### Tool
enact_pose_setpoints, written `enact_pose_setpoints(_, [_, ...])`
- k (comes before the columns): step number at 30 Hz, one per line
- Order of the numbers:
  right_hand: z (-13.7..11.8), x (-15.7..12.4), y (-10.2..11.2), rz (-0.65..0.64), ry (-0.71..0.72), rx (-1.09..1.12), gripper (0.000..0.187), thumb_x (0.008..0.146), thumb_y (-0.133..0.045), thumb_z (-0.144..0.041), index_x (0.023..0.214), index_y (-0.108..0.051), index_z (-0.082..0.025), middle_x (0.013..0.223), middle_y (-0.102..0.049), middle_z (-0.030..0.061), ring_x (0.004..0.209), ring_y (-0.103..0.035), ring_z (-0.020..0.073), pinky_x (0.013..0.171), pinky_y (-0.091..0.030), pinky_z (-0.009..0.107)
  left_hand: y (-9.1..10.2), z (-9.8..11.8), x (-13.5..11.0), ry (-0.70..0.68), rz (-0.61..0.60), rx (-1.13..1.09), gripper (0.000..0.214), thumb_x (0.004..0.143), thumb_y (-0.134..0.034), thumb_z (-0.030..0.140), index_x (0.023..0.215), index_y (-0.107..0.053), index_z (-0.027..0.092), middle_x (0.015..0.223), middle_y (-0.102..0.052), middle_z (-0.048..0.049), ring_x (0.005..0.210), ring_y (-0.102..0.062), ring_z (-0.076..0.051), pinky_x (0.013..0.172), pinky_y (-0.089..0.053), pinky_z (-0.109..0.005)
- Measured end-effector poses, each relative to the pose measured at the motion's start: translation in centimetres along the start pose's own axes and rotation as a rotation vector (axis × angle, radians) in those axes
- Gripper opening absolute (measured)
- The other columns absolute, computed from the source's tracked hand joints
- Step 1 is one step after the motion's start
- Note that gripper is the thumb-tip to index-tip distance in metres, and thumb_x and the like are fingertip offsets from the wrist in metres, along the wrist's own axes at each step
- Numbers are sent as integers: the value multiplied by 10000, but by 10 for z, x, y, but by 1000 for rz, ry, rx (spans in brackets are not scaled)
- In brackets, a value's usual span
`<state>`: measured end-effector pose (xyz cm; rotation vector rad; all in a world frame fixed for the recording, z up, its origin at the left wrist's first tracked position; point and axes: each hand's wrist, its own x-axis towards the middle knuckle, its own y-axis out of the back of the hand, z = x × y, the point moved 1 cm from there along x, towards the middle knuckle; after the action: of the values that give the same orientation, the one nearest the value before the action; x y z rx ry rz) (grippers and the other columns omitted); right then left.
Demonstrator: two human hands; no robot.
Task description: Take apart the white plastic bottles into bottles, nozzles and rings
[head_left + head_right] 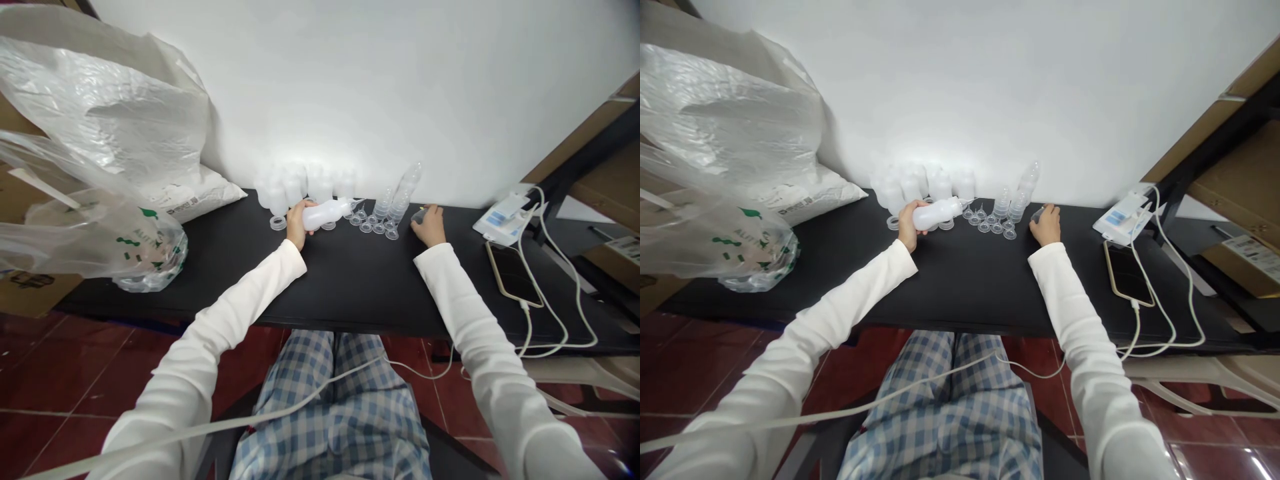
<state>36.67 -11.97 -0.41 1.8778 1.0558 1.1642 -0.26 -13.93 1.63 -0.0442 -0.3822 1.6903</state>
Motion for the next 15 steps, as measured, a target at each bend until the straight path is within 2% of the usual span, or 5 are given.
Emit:
enact_pose_setpoints(4, [-13,-7,3,-76,37,-76,653,789,-564,-252,1369,-374,-19,1337,-470,303,1227,-557,407,1005,-477,528,0,-1,0,-25,-35,15,437,822,-531,580,739,-630,163,651,-614,-42,377,-485,-95,274,-221,-217])
enact_pose_setpoints(7, [-23,-12,10,-117,51,-146,646,829,-552,-315,1381,-388,-22,1343,-492,302,1189,-590,412,977,-490,530,0,-2,0,-31,-35,17,449,826,-541,593,729,-635,164,645,-615,-42,375,-485,-97,269,-211,-219])
enact_pose_setpoints(10, [-34,-17,17,-145,55,-197,543,882,-487,-373,1324,-471,-56,1310,-542,279,1152,-612,410,967,-485,553,-1,-2,-1,-29,-26,15,453,821,-561,600,717,-642,167,646,-621,-42,376,-486,-98,262,-212,-217])
enact_pose_setpoints(15, [-45,-20,22,-116,16,-180,396,942,-318,-288,1188,-572,-110,1259,-613,249,1102,-638,368,987,-445,577,-1,0,-4,-19,-30,36,420,818,-559,568,731,-655,168,683,-646,-50,402,-500,-102,266,-229,-215])
